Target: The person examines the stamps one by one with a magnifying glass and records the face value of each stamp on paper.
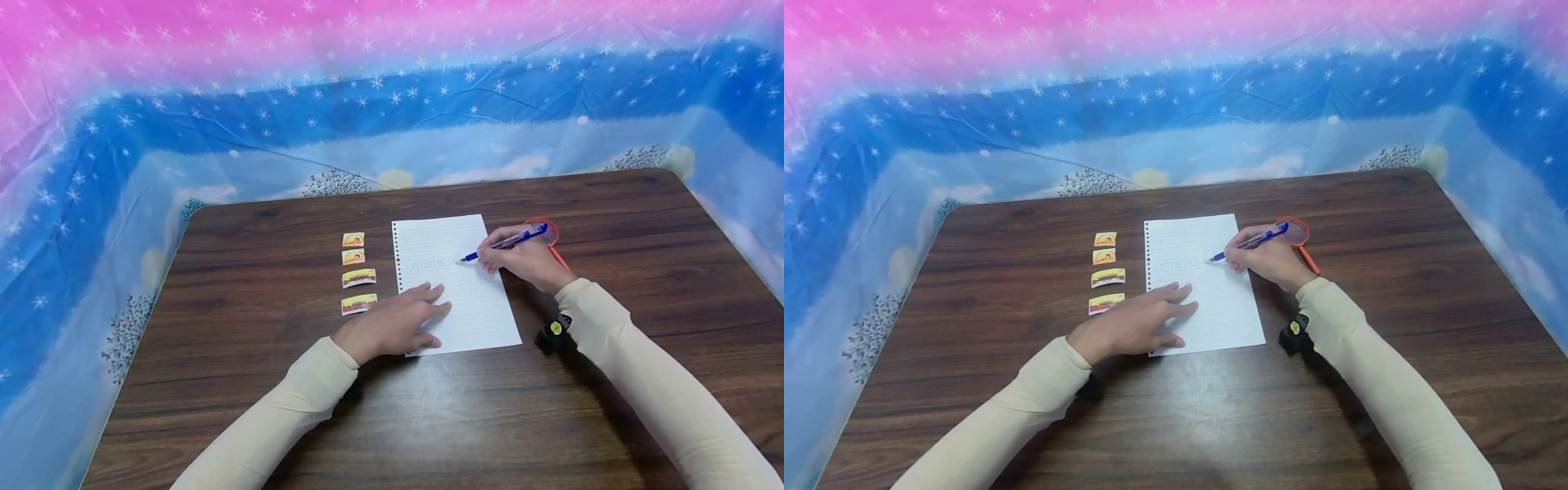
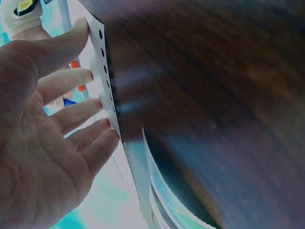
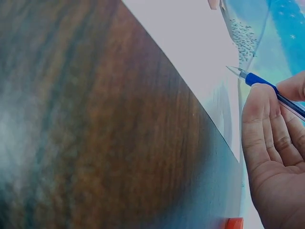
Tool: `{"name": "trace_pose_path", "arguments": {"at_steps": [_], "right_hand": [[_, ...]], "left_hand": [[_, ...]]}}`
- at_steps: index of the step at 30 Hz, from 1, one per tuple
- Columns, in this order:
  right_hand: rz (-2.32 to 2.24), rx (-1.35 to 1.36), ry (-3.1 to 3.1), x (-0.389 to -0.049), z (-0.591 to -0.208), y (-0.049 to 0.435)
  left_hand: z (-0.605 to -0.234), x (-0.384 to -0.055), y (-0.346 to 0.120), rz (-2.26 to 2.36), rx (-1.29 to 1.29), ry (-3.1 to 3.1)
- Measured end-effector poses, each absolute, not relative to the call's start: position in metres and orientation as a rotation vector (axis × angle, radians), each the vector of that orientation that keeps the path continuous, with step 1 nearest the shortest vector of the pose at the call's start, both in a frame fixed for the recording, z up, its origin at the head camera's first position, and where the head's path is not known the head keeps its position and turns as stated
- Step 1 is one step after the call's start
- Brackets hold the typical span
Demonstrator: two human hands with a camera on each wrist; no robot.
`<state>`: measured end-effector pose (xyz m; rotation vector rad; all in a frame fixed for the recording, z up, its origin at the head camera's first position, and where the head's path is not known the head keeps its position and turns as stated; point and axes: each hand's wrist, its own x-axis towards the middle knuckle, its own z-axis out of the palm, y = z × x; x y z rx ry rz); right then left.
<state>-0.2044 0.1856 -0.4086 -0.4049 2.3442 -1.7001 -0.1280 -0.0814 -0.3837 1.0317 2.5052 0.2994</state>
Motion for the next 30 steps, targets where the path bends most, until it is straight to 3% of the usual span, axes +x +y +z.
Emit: {"name": "trace_pose_path", "arguments": {"at_steps": [30], "right_hand": [[-1.747, -0.273, 2.356, -0.2079, -0.4094, 0.1851]], "left_hand": [[-0.385, -0.1281, -0.0826, 0.318, 1.047, 2.513]]}}
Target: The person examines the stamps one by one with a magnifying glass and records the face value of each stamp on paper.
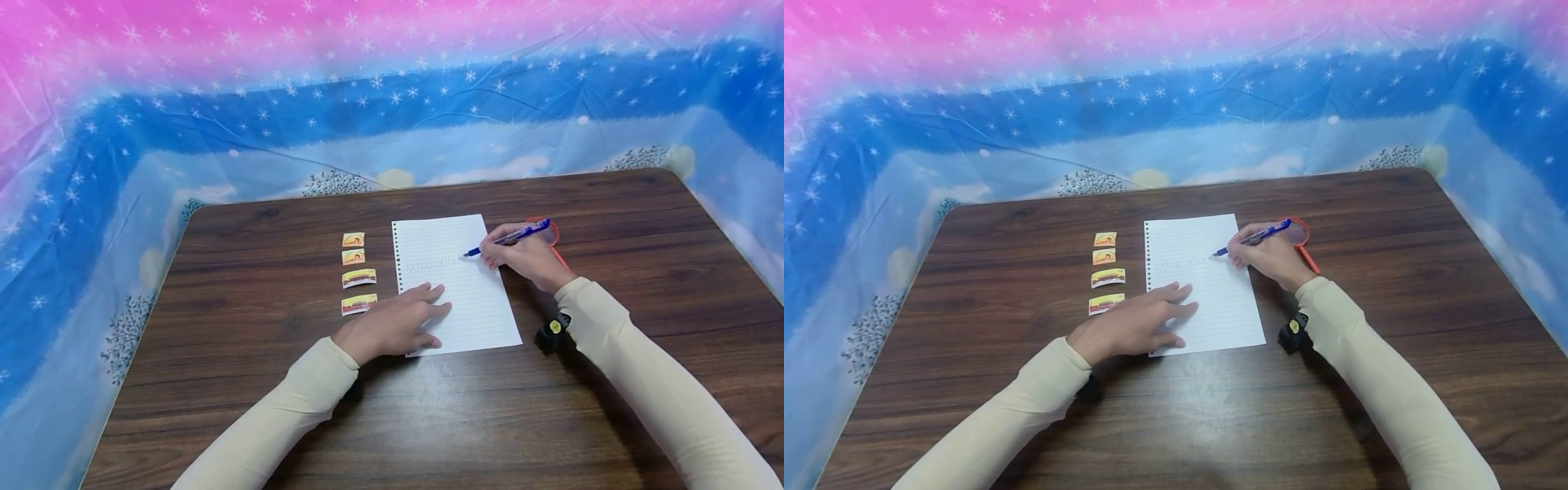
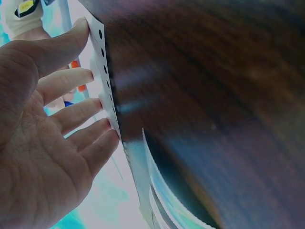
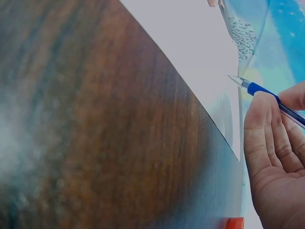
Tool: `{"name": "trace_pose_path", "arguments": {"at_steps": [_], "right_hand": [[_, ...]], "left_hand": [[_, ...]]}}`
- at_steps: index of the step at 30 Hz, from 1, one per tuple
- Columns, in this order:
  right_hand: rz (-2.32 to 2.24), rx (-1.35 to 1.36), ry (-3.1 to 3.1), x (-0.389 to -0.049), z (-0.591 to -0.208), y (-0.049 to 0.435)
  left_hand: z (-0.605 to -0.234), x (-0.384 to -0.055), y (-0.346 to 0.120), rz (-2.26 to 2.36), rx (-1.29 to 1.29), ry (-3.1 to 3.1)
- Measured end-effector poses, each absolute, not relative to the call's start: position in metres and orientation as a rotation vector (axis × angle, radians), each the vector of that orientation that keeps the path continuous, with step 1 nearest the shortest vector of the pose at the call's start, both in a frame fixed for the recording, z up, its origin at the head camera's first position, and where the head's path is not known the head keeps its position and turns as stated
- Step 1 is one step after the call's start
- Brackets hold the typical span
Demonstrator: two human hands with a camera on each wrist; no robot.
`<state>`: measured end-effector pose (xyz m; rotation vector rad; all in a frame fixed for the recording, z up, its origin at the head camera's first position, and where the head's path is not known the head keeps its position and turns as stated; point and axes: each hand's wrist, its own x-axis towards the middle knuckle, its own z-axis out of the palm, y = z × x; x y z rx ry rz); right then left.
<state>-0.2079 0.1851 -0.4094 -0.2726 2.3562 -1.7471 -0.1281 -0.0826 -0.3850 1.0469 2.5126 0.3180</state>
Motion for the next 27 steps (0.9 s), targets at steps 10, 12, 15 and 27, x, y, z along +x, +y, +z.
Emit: {"name": "trace_pose_path", "arguments": {"at_steps": [10, 12, 15, 27], "right_hand": [[-1.712, -0.3, 2.385, -0.2085, -0.4093, 0.1844], [-1.721, -0.298, 2.394, -0.2084, -0.4101, 0.184], [-1.727, -0.3, 2.404, -0.2078, -0.4108, 0.184], [-1.741, -0.351, 2.384, -0.2074, -0.4121, 0.1848]], "left_hand": [[-0.3837, -0.1279, -0.0819, 0.307, 1.043, 2.512], [-0.3836, -0.1281, -0.082, 0.307, 1.04, 2.509], [-0.3835, -0.1283, -0.0819, 0.305, 1.038, 2.506], [-0.3819, -0.1276, -0.0817, 0.31, 1.031, 2.502]]}}
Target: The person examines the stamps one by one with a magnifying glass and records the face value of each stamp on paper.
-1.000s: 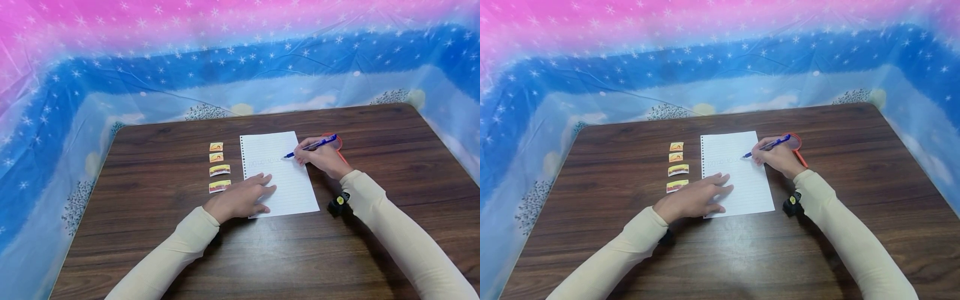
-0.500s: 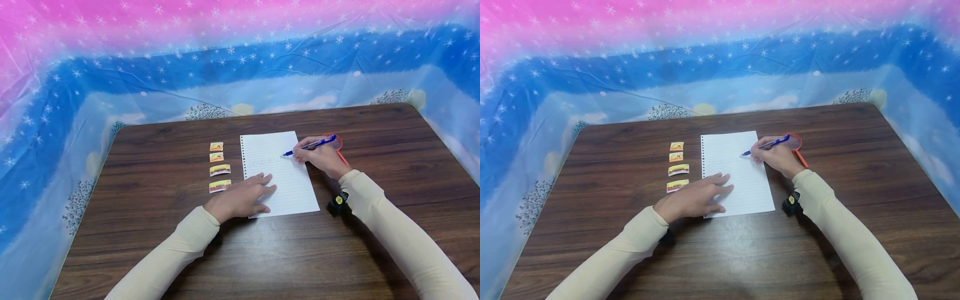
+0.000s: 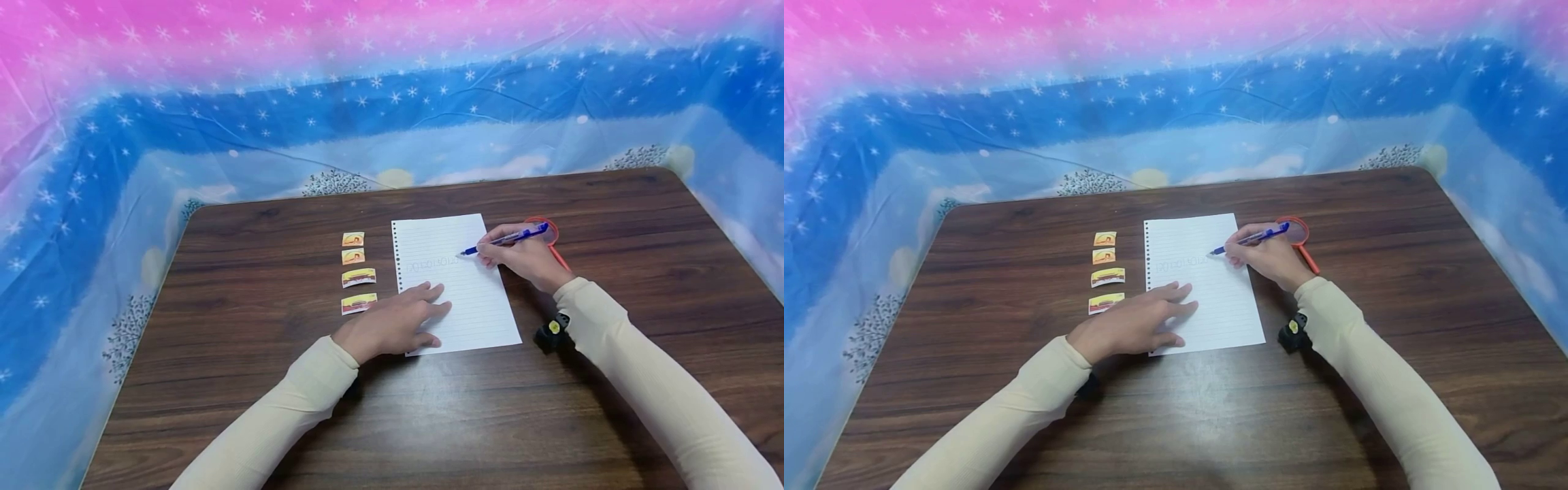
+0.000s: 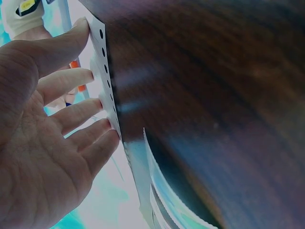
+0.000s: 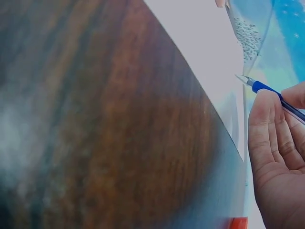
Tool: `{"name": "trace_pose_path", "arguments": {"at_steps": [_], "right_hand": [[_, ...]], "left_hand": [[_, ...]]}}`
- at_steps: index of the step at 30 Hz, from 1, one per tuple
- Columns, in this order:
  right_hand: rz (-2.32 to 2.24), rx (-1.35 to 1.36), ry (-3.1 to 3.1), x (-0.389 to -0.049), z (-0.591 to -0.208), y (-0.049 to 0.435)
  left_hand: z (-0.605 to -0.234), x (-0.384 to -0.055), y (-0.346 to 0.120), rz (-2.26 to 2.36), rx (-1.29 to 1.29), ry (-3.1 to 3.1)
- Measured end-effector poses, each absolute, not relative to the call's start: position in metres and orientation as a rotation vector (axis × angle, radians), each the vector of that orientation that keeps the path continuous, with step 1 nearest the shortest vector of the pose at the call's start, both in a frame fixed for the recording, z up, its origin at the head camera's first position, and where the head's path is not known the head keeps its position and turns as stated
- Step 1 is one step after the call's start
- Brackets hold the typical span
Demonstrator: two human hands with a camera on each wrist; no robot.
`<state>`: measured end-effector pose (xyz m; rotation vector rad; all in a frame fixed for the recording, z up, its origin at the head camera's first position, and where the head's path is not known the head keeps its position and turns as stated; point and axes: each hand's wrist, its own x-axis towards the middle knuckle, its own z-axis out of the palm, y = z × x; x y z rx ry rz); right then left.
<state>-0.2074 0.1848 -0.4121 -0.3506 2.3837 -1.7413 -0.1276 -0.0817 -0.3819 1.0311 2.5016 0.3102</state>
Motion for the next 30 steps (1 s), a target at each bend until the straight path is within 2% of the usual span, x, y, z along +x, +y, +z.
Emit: {"name": "trace_pose_path", "arguments": {"at_steps": [30], "right_hand": [[-1.856, -0.281, 2.36, -0.2021, -0.4053, 0.1858]], "left_hand": [[-0.3789, -0.1302, -0.0785, 0.288, 1.053, 2.566]]}}
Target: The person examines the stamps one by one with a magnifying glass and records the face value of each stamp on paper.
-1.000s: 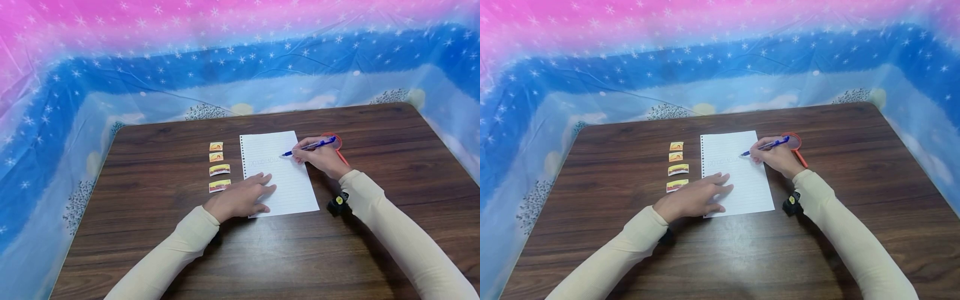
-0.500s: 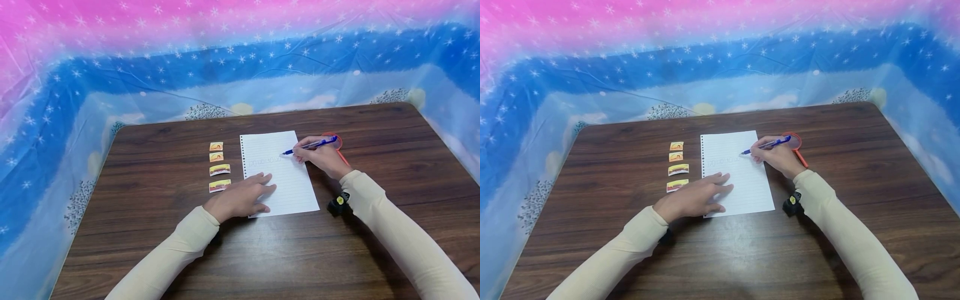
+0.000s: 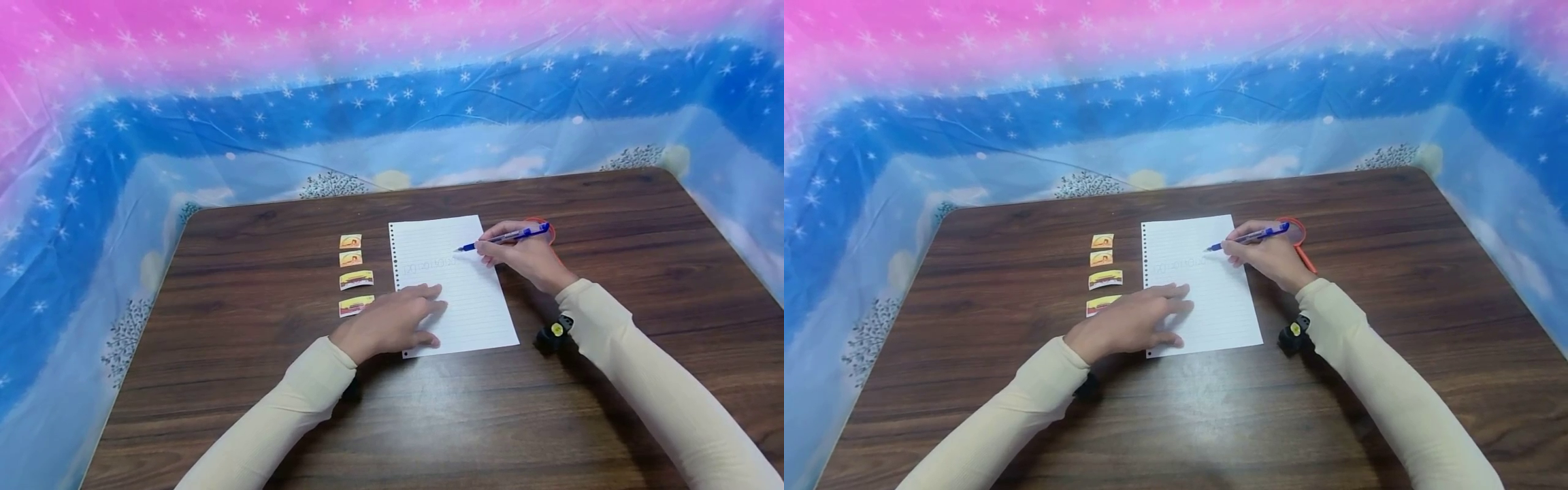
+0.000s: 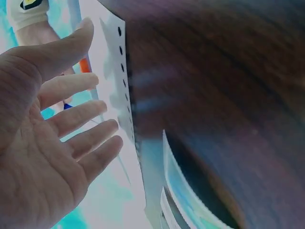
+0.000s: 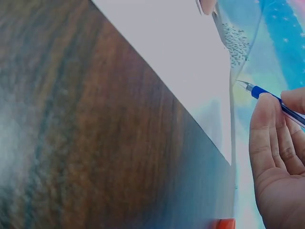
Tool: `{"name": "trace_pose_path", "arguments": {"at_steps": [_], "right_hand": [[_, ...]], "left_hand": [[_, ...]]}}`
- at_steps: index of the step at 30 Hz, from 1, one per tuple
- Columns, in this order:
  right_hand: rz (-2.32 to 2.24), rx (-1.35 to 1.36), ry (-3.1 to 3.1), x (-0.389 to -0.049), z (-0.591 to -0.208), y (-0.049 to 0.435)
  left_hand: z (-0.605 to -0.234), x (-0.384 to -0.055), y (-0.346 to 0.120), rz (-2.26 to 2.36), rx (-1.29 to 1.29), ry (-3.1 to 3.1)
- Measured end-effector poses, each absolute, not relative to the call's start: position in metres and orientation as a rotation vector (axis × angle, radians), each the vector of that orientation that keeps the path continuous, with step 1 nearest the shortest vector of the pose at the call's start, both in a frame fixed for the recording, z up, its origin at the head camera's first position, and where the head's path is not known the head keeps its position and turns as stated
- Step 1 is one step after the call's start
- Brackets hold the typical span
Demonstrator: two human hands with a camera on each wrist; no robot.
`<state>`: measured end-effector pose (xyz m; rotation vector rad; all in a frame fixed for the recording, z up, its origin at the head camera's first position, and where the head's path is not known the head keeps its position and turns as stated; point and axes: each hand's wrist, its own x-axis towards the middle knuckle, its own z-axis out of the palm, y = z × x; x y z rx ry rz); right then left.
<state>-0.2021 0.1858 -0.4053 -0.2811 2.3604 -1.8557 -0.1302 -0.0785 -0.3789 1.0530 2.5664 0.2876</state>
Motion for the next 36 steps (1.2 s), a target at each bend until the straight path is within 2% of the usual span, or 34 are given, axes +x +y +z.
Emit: {"name": "trace_pose_path", "arguments": {"at_steps": [18, 24, 32, 36], "right_hand": [[-2.024, -0.366, 2.29, -0.191, -0.39, 0.191], [-2.109, -0.325, 2.326, -0.188, -0.387, 0.193], [-2.356, -0.402, 2.074, -0.184, -0.388, 0.199], [-2.353, -0.413, 2.161, -0.18, -0.388, 0.202]], "left_hand": [[-0.359, -0.163, -0.116, 0.704, 0.959, 2.681], [-0.357, -0.183, -0.135, 0.771, 0.82, 2.728], [-0.356, -0.201, -0.161, 0.815, 0.661, 2.775], [-0.357, -0.209, -0.169, 0.832, 0.596, 2.788]]}}
